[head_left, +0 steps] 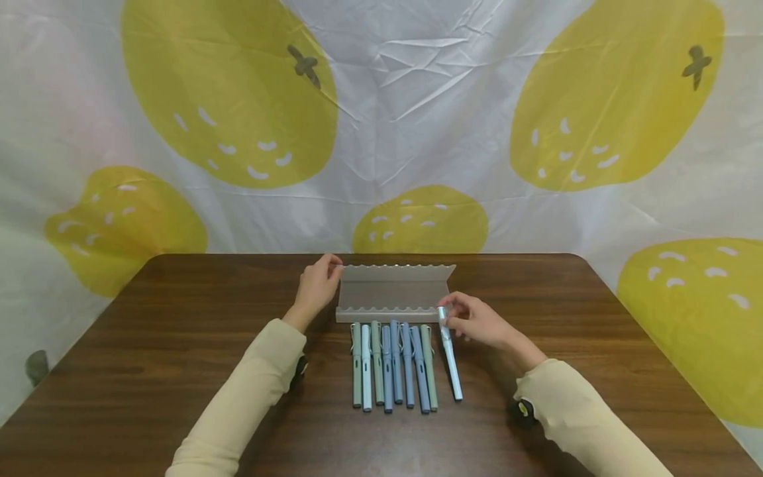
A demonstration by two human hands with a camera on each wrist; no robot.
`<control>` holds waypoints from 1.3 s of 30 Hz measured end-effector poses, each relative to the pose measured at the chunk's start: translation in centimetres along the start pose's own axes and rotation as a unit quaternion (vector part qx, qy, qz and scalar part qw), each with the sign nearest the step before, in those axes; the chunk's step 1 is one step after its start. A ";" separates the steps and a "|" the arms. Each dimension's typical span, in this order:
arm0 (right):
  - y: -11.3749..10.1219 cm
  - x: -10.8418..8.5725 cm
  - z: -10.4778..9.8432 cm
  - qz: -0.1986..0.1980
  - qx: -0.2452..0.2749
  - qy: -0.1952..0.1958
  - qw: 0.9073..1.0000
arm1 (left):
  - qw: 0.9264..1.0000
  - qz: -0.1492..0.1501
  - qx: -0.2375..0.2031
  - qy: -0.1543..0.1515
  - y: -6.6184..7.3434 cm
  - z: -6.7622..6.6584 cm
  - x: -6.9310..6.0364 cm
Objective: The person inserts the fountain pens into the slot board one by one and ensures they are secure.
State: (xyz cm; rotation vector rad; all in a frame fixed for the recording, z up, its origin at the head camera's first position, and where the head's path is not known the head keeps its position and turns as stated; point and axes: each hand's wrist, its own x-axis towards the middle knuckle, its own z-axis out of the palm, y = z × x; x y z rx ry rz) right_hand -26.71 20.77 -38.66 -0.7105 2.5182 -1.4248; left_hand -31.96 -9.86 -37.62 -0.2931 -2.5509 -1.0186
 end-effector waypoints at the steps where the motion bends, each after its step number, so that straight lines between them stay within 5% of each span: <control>1: -0.1 0.0 -0.1 -0.001 0.003 0.003 1.000 | 1.000 -0.003 -0.002 0.002 0.0 0.0 0.0; 18: -3.1 0.3 -2.3 -0.049 0.007 0.049 0.998 | 1.000 -0.020 0.001 0.021 0.3 -0.3 0.3; 31: -3.0 1.6 -3.8 -0.099 -0.067 0.093 0.988 | 0.999 -0.027 0.010 0.013 0.3 -0.3 0.4; 39: -3.5 2.5 -4.8 -0.086 -0.095 0.121 0.984 | 0.999 -0.032 0.008 0.013 0.4 -0.3 0.3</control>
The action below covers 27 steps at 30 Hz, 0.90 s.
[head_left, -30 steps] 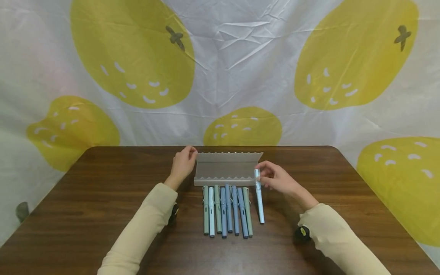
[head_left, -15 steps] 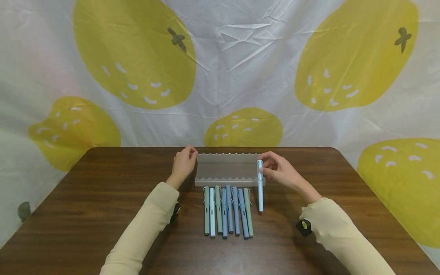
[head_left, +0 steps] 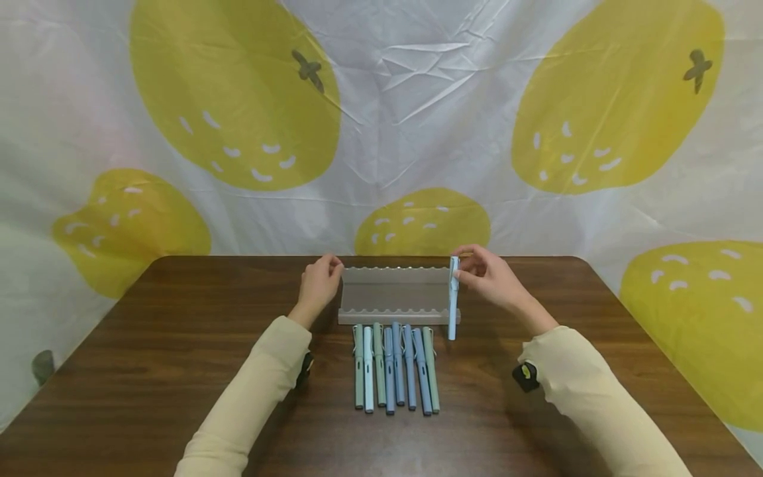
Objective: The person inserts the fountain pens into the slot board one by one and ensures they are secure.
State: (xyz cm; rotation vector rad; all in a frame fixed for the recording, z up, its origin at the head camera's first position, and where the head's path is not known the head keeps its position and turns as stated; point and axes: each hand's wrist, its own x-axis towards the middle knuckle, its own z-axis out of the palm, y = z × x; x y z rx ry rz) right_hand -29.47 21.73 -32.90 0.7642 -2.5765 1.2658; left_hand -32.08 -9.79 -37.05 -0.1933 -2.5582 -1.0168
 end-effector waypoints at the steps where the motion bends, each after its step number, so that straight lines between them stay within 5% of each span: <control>1: -0.1 0.2 -0.1 0.001 -0.001 0.003 1.000 | 1.000 0.000 0.000 0.000 0.0 0.0 0.0; 14: -0.6 1.8 -0.6 -0.011 -0.015 0.030 0.999 | 1.000 -0.002 0.000 -0.004 -0.2 0.2 0.0; 27: 0.4 2.4 -0.5 -0.057 -0.056 0.111 0.991 | 1.000 0.001 -0.002 0.003 -0.2 0.2 0.1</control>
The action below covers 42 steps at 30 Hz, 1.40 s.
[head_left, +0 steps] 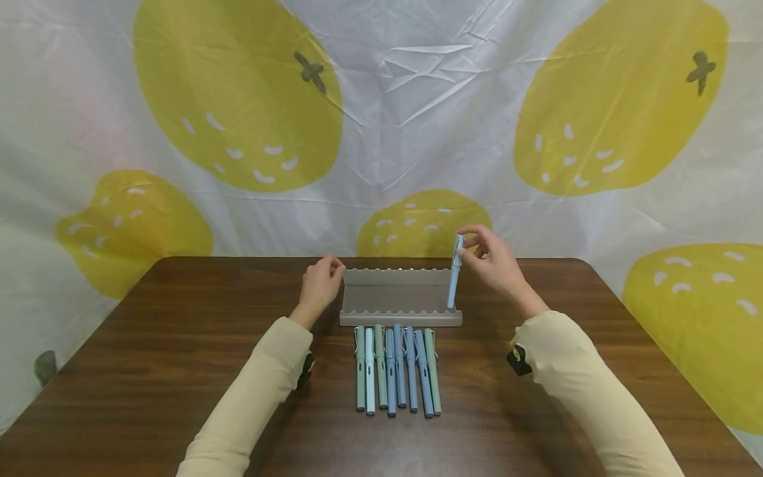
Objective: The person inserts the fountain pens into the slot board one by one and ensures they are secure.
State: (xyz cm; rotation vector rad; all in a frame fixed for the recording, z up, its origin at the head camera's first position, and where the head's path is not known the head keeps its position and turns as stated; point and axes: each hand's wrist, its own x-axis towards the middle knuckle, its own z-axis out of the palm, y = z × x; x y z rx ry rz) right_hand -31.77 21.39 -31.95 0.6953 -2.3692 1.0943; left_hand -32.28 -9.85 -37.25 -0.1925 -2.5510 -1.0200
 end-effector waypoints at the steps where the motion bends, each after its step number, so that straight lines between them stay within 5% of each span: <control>1: 0.1 0.0 0.0 -0.003 -0.004 0.003 1.000 | 1.000 0.001 -0.001 0.001 0.0 0.0 0.0; 11: 1.1 -0.4 0.3 -0.011 -0.021 0.003 1.000 | 1.000 -0.004 -0.012 -0.003 -0.2 0.1 0.3; 22: 1.7 -0.5 0.7 0.034 0.000 -0.047 0.998 | 1.000 -0.014 -0.023 -0.003 -0.3 0.0 0.2; 42: 2.6 0.0 1.9 0.059 0.020 -0.064 0.996 | 0.999 -0.022 -0.025 -0.012 -0.2 -0.2 0.2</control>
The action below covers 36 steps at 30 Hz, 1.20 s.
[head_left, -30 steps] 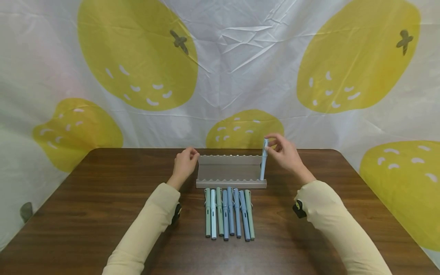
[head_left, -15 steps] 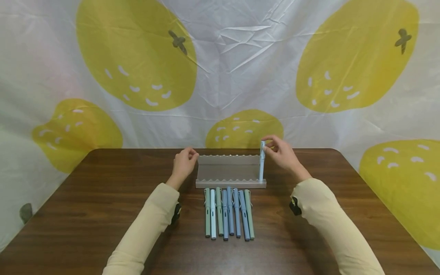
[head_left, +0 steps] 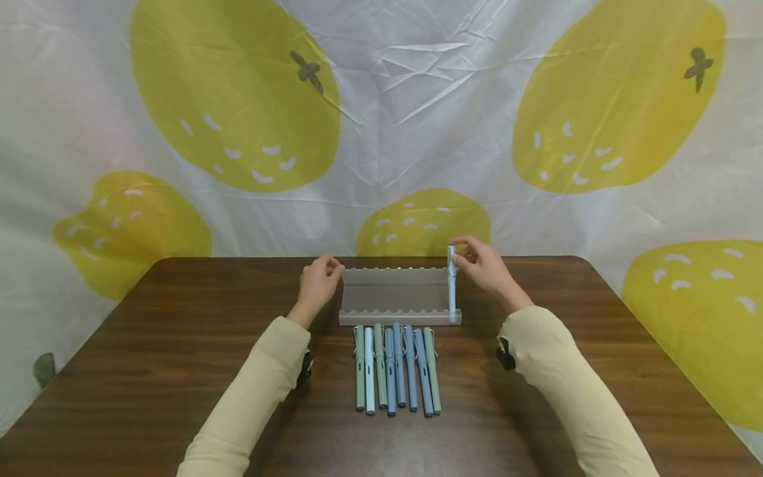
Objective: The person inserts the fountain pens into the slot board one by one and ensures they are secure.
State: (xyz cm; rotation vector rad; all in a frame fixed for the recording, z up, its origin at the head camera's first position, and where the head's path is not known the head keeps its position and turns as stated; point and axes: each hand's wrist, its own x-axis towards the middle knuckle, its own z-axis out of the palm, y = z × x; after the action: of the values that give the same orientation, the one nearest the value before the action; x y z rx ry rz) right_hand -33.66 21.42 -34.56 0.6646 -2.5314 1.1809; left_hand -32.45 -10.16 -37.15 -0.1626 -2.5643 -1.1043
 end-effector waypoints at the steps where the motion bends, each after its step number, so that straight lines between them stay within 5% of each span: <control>1: 0.0 0.0 0.0 0.000 0.001 -0.001 1.000 | 1.000 -0.001 0.000 0.000 0.0 0.0 0.0; 28: 0.1 0.3 0.3 0.017 -0.021 0.012 1.000 | 1.000 -0.002 -0.003 0.001 -0.2 0.2 0.2; 36: 0.0 -0.1 -0.2 -0.018 -0.056 0.091 0.994 | 1.000 -0.002 -0.008 0.000 -0.1 0.0 0.1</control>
State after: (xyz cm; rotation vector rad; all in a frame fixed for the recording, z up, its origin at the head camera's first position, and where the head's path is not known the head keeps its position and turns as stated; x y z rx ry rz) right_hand -33.56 21.57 -34.48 0.5464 -2.4032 1.0279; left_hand -32.56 -10.24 -37.19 -0.1612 -2.5580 -1.1274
